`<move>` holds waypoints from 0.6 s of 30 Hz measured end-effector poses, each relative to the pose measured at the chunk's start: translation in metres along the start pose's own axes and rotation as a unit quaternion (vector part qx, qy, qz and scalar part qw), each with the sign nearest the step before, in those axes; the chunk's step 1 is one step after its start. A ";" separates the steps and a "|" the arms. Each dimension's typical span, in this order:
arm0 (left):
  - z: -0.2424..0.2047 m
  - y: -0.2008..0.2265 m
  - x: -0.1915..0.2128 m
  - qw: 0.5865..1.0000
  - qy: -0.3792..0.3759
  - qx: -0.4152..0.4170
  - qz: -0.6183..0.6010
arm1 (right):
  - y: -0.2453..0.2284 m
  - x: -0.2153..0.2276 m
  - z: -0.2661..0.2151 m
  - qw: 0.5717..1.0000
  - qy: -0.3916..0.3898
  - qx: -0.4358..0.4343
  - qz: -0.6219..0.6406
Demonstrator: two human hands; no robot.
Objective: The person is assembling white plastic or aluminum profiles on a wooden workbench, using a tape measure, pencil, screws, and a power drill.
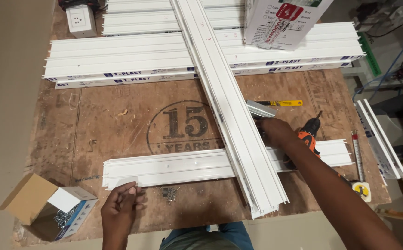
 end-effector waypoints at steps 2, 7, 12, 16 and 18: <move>-0.001 -0.001 -0.001 1.000 0.009 0.012 0.009 | -0.005 0.021 -0.005 1.000 0.003 -0.014 0.011; 0.001 -0.005 -0.015 0.999 -0.046 -0.027 -0.014 | 0.009 0.055 -0.015 0.995 0.078 -0.066 0.008; 0.002 -0.010 -0.030 0.997 -0.072 -0.027 -0.017 | 0.021 0.067 -0.028 0.985 0.149 -0.061 0.058; 0.002 -0.010 -0.038 0.995 -0.091 -0.030 -0.027 | -0.002 0.105 -0.061 0.968 0.206 -0.074 0.125; -0.003 -0.001 -0.046 0.994 -0.098 -0.050 -0.020 | -0.009 0.113 -0.090 0.952 0.229 -0.122 0.165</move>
Point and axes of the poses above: each hand's wrist, its own z-axis towards the middle knuckle, its own x-axis out of the back of the hand, y = z × x, the point moved 3 cm from there along z, towards the middle knuckle, and after that the axes turned 11 degrees about y, right-handed, at the moved point
